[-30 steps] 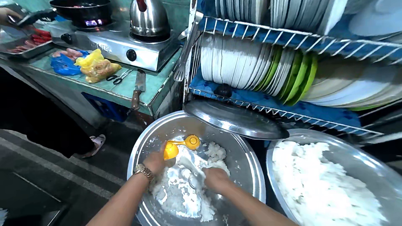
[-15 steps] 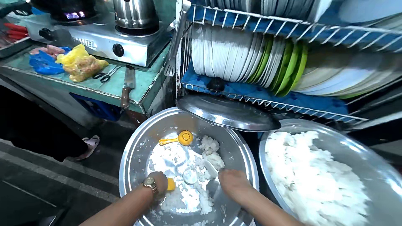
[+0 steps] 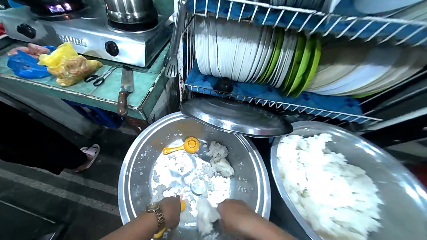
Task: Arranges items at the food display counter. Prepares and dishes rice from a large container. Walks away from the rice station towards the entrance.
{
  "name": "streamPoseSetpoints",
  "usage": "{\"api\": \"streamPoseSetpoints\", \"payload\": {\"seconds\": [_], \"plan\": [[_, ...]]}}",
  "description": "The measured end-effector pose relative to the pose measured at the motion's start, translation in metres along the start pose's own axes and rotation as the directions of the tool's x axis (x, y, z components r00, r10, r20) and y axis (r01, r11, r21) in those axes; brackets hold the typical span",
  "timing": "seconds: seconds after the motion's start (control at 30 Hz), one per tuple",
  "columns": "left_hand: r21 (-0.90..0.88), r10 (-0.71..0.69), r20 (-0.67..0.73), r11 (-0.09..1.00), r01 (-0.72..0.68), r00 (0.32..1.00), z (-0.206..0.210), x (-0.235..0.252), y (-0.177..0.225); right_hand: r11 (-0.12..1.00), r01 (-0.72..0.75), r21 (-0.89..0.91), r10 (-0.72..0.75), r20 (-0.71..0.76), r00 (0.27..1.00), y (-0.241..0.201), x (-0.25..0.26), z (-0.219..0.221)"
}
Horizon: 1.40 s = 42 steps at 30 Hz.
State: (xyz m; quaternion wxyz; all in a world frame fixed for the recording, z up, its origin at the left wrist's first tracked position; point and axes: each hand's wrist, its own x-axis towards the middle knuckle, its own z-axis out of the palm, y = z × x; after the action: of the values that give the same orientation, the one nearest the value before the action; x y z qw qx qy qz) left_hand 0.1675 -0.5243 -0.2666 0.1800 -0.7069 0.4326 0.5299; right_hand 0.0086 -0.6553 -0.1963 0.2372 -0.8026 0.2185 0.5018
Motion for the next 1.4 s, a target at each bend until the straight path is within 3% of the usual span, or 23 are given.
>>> {"api": "streamPoseSetpoints", "payload": {"seconds": [0.07,0.13,0.23,0.3,0.37,0.43,0.53,0.7,0.83,1.03,1.13,1.27,1.4], "plan": [[-0.019,0.045,0.046,0.999,-0.044,0.998,0.001,0.005,-0.002,0.999,0.054,-0.001,-0.054,-0.017,0.998,-0.006,0.005,0.006],[-0.021,0.050,0.041,0.999,-0.050,0.998,-0.003,0.004,-0.004,1.000,0.016,-0.027,-0.018,-0.075,0.997,-0.004,-0.007,-0.009],[-0.032,0.037,-0.007,0.999,-0.037,0.999,-0.016,-0.004,-0.011,0.988,-0.153,-0.033,0.138,-0.274,0.952,0.009,-0.026,-0.056],[-0.060,0.003,-0.068,0.998,-0.008,0.998,-0.032,-0.010,-0.017,0.961,-0.271,-0.060,0.221,-0.426,0.877,0.012,-0.009,-0.074],[-0.105,-0.067,-0.154,0.993,0.051,0.986,-0.047,-0.014,-0.022,0.945,-0.322,-0.060,0.260,-0.463,0.847,0.016,0.025,-0.075],[-0.096,-0.165,-0.203,0.984,0.148,0.965,-0.058,-0.017,-0.026,0.948,-0.311,-0.073,0.258,-0.400,0.879,0.012,0.042,-0.068],[-0.013,-0.211,-0.126,0.977,0.211,0.969,-0.056,-0.016,-0.026,0.972,-0.211,-0.102,0.178,-0.266,0.947,0.002,0.030,-0.051],[0.042,-0.055,0.043,0.998,0.053,0.998,-0.034,-0.009,-0.014,0.981,-0.139,-0.138,0.124,-0.112,0.986,-0.004,-0.001,-0.025],[0.020,0.021,0.099,1.000,-0.023,0.995,-0.021,0.002,-0.002,0.992,-0.031,-0.124,0.035,0.026,0.999,0.000,-0.008,-0.011],[-0.075,0.021,0.132,0.997,-0.011,0.991,-0.010,0.006,0.012,0.995,0.041,0.092,-0.046,0.059,0.997,-0.002,0.011,0.005],[-0.285,-0.016,0.140,0.957,0.056,0.990,-0.001,0.012,0.010,0.974,0.027,0.225,-0.047,0.085,0.995,0.001,0.019,0.010],[-0.556,-0.026,0.179,0.822,0.123,0.984,0.011,0.019,0.004,0.901,-0.018,0.434,-0.034,0.113,0.993,0.006,0.028,0.015],[-0.516,-0.014,0.035,0.856,0.030,0.999,0.016,0.010,0.012,0.779,0.003,0.628,-0.054,0.062,0.997,0.007,0.034,0.025]]}}
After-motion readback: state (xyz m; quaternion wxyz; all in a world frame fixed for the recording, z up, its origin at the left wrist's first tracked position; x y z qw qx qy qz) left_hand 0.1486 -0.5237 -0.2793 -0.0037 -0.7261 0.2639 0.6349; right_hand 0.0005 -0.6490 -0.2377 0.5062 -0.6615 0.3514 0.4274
